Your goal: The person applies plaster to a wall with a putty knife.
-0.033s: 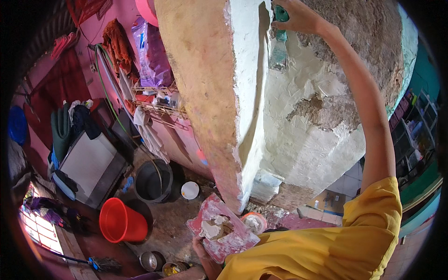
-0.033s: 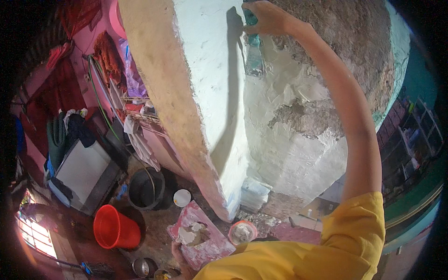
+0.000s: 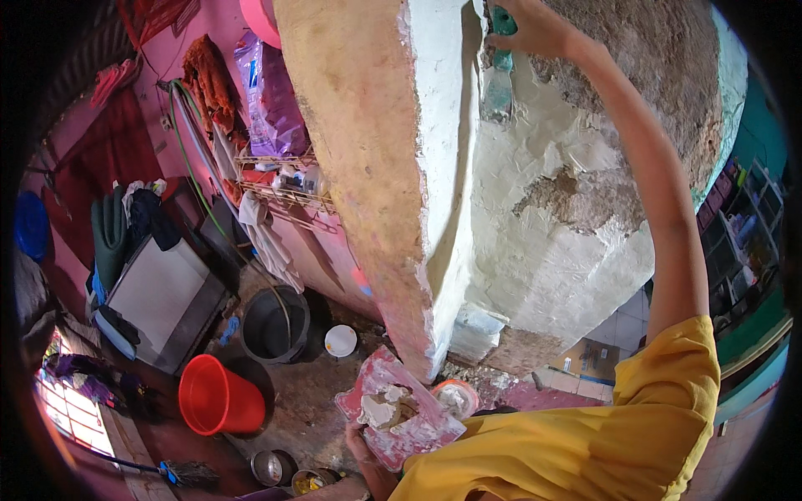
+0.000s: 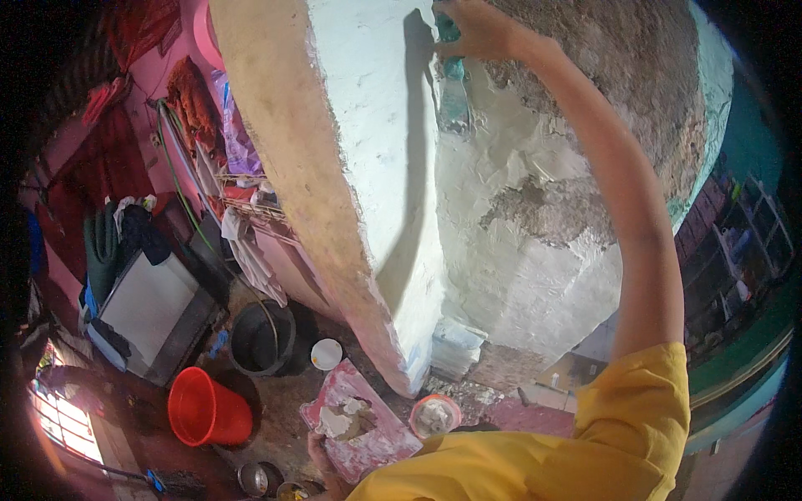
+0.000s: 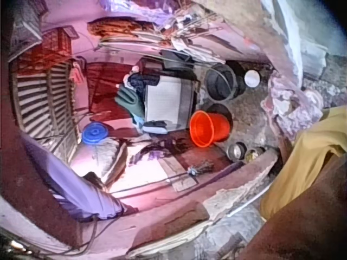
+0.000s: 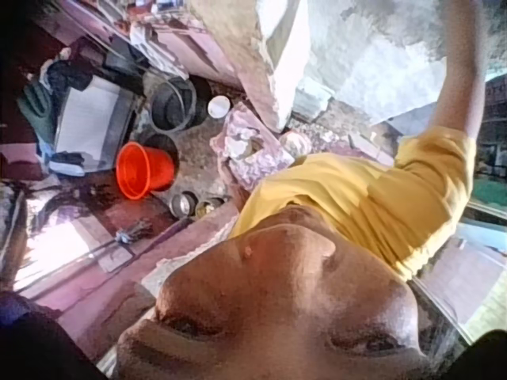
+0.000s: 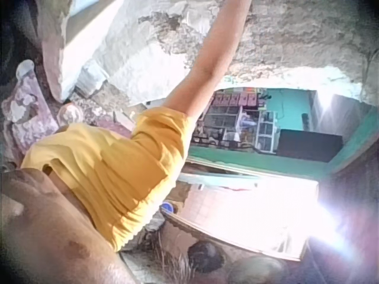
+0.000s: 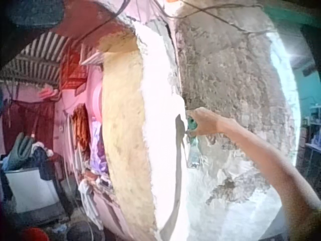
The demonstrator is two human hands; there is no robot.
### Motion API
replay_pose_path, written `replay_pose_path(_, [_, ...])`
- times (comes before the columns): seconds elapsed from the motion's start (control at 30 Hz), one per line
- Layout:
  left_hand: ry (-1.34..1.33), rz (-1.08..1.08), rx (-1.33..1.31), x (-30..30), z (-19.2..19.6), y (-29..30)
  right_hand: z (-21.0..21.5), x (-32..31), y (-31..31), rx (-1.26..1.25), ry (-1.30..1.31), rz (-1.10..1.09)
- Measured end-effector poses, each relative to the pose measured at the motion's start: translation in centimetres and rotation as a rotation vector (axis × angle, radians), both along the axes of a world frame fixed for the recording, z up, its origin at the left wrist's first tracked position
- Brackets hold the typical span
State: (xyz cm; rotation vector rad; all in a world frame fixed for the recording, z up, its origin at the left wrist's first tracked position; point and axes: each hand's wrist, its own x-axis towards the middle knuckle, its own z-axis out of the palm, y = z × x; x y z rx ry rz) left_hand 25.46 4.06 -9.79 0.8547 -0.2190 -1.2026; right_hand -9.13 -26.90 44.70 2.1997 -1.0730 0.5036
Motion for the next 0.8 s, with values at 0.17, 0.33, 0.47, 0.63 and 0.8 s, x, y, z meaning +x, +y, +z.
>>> replay_pose_path(0.17, [-0.143, 0.019, -0.119, -0.7, 0.1, 0.2, 2.4, -1.4, 0.8, -0.119, -0.047, -0.141])
replay_pose_path(0.33, [-0.18, 0.03, -0.099, -1.2, 1.3, 0.3, 4.4, -1.5, 3.0, -0.167, -0.138, -0.09])
replay_pose_path(0.47, [-0.041, 0.017, -0.033, -1.0, 1.2, 0.0, 1.2, -0.2, 3.1, 0.017, -0.077, -0.049])
replay_pose_path(0.63, [0.09, 0.003, 0.052, -1.3, 4.6, -1.0, -0.3, 0.5, 0.7, 0.005, 0.062, -0.249])
replay_pose_path(0.8, [-0.034, -0.024, 0.031, -0.1, 0.6, -2.4, 3.3, -3.6, 1.4, -0.233, -0.028, -0.045])
